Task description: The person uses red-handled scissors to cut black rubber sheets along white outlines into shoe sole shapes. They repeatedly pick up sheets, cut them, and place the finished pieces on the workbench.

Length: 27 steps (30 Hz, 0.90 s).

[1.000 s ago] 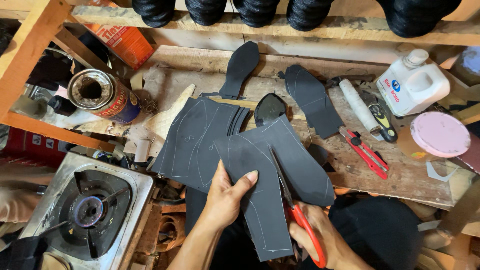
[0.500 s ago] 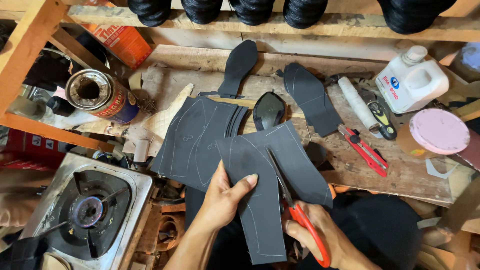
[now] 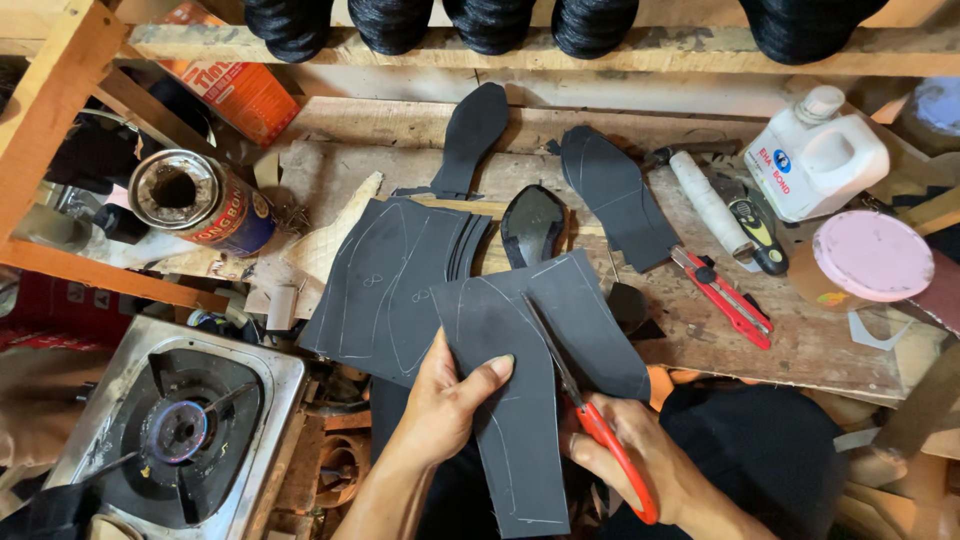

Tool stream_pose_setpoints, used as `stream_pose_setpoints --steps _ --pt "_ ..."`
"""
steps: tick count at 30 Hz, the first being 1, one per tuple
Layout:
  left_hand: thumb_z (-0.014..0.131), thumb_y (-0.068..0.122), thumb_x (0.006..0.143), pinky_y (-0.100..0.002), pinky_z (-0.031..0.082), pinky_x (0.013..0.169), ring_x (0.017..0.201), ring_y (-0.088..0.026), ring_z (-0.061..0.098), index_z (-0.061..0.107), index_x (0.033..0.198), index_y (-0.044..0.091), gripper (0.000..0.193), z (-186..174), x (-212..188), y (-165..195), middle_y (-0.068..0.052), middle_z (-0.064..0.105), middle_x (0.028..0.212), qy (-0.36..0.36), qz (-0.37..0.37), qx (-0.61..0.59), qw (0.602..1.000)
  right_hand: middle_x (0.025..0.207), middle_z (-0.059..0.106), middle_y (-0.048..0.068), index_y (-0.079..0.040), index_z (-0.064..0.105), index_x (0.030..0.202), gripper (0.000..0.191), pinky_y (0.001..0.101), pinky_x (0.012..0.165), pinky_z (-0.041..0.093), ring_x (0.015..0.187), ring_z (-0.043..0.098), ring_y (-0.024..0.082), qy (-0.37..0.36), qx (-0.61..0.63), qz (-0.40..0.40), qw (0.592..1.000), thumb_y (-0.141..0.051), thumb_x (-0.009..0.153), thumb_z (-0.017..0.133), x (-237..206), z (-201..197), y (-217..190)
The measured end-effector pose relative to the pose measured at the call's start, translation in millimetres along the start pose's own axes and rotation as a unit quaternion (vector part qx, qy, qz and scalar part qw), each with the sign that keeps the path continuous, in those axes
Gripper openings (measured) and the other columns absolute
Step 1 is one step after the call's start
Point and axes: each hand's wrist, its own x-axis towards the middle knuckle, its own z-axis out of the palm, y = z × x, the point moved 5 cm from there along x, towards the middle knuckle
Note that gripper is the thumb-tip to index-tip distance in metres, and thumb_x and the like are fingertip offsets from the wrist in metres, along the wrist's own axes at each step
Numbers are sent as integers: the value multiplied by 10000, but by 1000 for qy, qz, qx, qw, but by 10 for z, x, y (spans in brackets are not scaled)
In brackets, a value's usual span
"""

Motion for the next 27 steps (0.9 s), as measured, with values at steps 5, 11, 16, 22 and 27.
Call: stream_pose_setpoints --steps 5,11,16,22,27 --pt "658 15 881 -343 553 907 1042 -174 654 512 1343 30 484 -24 9 -31 -102 667 1162 2 -7 -22 1000 676 629 78 -25 670 862 268 348 650 525 659 609 185 -6 -25 66 997 -285 803 636 32 -9 82" --pt "657 10 891 -341 560 916 1040 -170 657 513 1335 28 467 39 33 -79 -101 664 1153 -22 0 -40 999 831 661 22 -29 632 1022 262 310 743 519 787 621 135 -14 34 -178 983 -260 903 591 98 -47 -125" --pt "655 8 888 -342 559 907 1031 -171 659 520 1328 25 461 15 63 -93 -103 667 1147 -10 -15 -46 999 625 534 86 -15 571 818 238 342 556 480 556 557 183 6 -10 66 998 -237 808 656 152 -57 205" --pt "650 -2 883 -356 568 903 1029 -179 661 518 1340 38 478 71 158 -102 -104 662 1149 -18 -19 -70 997 733 592 31 -40 616 941 181 311 580 491 645 553 114 5 41 -61 997 -191 846 583 369 -92 13" --pt "648 -13 877 -361 570 904 1040 -181 662 518 1346 40 489 56 253 -106 -97 662 1161 -8 -20 -78 997 665 601 36 -24 627 877 177 324 517 477 557 566 129 15 51 -7 999 -181 842 552 464 -124 -79"
